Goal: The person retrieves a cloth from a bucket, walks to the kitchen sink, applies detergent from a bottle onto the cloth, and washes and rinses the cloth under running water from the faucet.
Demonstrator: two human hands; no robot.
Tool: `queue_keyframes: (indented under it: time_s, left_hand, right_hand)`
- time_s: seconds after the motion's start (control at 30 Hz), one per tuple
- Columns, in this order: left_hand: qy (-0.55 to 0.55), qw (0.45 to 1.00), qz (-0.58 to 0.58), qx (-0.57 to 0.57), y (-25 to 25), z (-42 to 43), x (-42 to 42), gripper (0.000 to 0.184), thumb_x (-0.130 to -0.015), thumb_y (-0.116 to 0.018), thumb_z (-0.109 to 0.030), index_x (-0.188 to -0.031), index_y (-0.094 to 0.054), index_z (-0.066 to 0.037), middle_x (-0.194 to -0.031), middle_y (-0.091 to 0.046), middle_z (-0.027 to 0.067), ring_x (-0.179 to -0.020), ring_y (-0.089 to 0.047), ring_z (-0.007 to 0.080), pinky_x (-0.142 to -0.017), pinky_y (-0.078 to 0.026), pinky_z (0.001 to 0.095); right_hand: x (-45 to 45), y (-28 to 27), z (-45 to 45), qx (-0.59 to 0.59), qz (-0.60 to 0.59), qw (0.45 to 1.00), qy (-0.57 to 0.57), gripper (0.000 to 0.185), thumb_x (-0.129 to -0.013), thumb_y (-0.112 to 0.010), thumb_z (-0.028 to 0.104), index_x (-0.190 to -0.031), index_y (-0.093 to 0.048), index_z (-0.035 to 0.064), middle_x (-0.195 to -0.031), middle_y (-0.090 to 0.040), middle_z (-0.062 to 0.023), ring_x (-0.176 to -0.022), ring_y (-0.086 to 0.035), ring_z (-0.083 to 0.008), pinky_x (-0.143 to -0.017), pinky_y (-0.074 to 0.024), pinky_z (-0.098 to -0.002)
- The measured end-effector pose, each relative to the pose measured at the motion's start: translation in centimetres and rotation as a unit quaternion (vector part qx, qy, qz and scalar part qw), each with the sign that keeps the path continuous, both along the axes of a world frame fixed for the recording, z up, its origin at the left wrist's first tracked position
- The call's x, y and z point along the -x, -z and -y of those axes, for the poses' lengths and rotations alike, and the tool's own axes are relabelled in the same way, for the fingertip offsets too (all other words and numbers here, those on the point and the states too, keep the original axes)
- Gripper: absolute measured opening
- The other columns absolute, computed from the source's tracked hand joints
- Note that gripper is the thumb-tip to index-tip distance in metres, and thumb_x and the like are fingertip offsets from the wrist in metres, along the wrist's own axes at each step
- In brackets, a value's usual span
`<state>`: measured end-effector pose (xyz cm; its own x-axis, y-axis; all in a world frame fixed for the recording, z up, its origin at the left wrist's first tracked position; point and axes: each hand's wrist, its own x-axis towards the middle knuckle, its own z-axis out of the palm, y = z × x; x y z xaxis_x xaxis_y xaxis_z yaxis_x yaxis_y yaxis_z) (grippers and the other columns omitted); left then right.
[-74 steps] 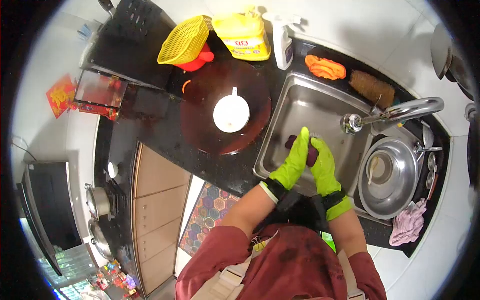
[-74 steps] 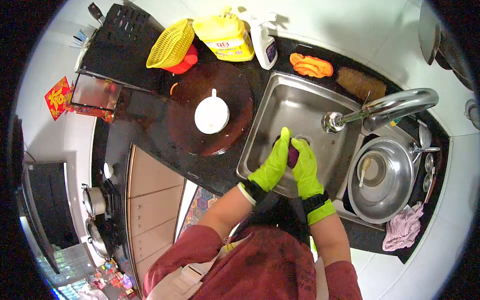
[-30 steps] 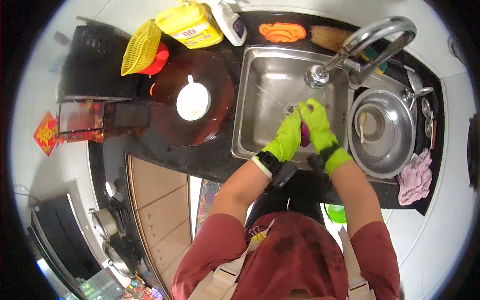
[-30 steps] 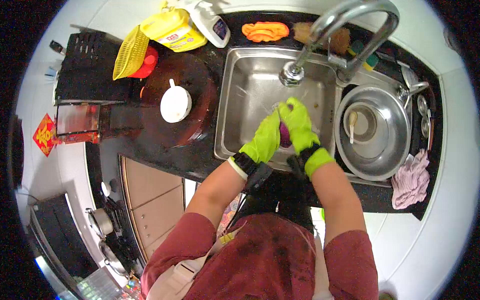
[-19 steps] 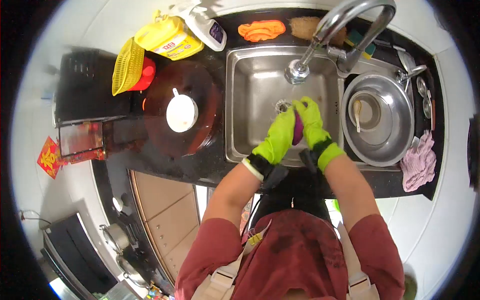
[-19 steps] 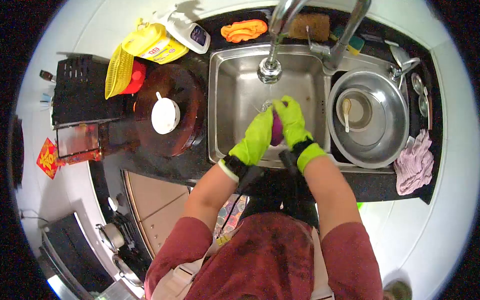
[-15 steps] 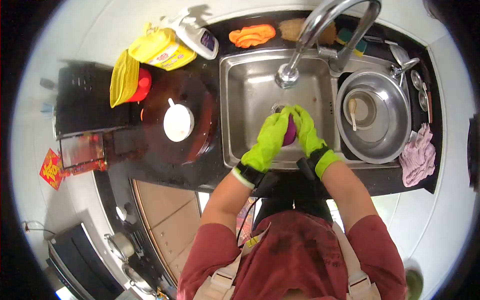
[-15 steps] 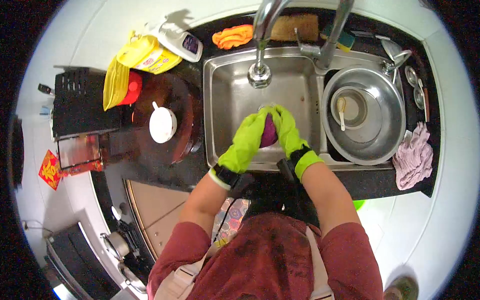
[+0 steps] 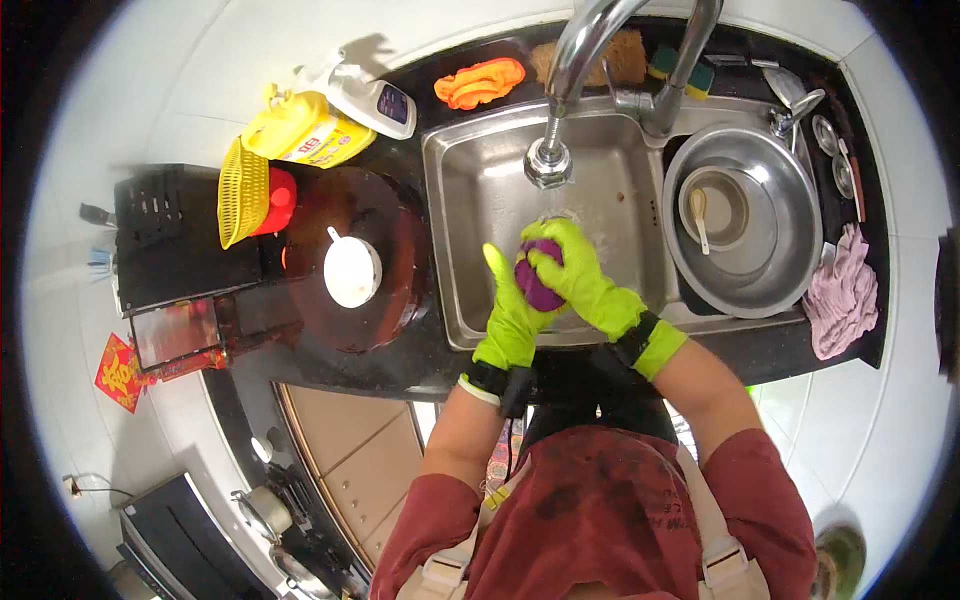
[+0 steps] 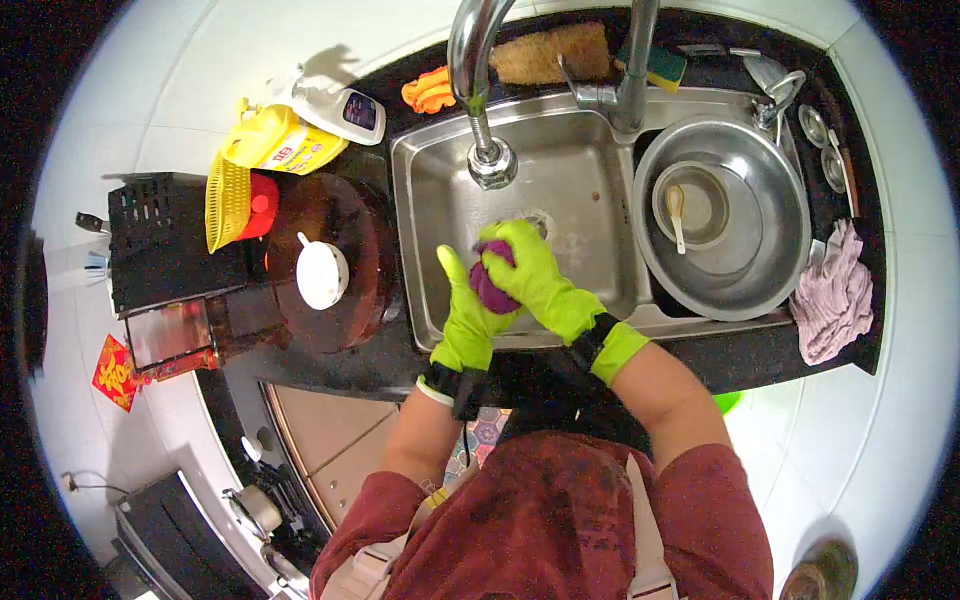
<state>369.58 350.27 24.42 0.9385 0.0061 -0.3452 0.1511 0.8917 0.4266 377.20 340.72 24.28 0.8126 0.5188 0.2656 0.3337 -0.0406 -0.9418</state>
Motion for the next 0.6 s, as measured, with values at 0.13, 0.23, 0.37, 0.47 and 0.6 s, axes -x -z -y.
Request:
queue_keyframes:
  time_s: [0.13,0.23,0.37,0.47,0.6]
  left_hand:
    - [0.039,0.983,-0.013,0.178,-3.2,-0.9,-0.5,0.091,-0.077,-0.038,-0.08,-0.137,-0.038,-0.012,-0.137,-0.042,0.0136,-0.125,-0.044,0.0296,-0.106,-0.035,0.047]
    - [0.114,0.978,-0.092,0.148,-9.9,0.7,-1.2,0.069,-0.084,-0.043,-0.068,-0.123,-0.049,-0.011,-0.121,-0.054,0.0117,-0.112,-0.053,0.0261,-0.098,-0.043,0.0425]
    - [0.111,0.981,-0.081,0.136,-8.5,1.0,-1.4,0.063,-0.087,-0.044,-0.064,-0.119,-0.051,-0.011,-0.116,-0.055,0.0104,-0.107,-0.055,0.0246,-0.094,-0.045,0.0405]
    - [0.069,0.991,-0.062,0.098,-4.8,1.2,-2.0,0.059,-0.088,-0.044,-0.061,-0.116,-0.052,-0.011,-0.113,-0.057,0.0094,-0.104,-0.056,0.0235,-0.092,-0.046,0.039]
    - [-0.018,0.999,-0.021,0.023,1.2,1.8,-3.7,0.053,-0.09,-0.044,-0.057,-0.112,-0.054,-0.01,-0.108,-0.059,0.0081,-0.099,-0.057,0.0219,-0.088,-0.048,0.0371]
  right_hand:
    - [-1.0,-7.2,3.1,0.06,0.126,0.974,-0.18,0.037,-0.072,-0.069,0.015,-0.107,-0.06,0.0075,-0.116,-0.058,-0.0125,-0.113,-0.05,-0.0352,-0.103,-0.0341,-0.0449]
    - [-1.7,-8.1,4.6,0.208,0.252,0.899,-0.292,0.076,-0.062,-0.078,0.031,-0.132,-0.049,0.0301,-0.141,-0.038,-0.014,-0.125,-0.036,-0.0453,-0.105,-0.0272,-0.0542]
    - [-2.1,-7.8,3.6,0.128,0.277,0.914,-0.267,0.074,-0.059,-0.08,0.036,-0.126,-0.051,0.0327,-0.143,-0.035,-0.0116,-0.127,-0.032,-0.047,-0.107,-0.0226,-0.0568]
    - [-2.7,-7.0,2.6,0.025,0.24,0.943,-0.228,0.034,-0.072,-0.073,0.023,-0.101,-0.061,0.0089,-0.115,-0.059,-0.0103,-0.116,-0.05,-0.0352,-0.106,-0.0314,-0.0504]
    - [-1.9,-4.7,1.1,-0.017,0.127,0.989,-0.075,0.022,-0.079,-0.07,0.013,-0.097,-0.06,0.0036,-0.099,-0.064,-0.0111,-0.093,-0.062,-0.027,-0.088,-0.0467,-0.038]
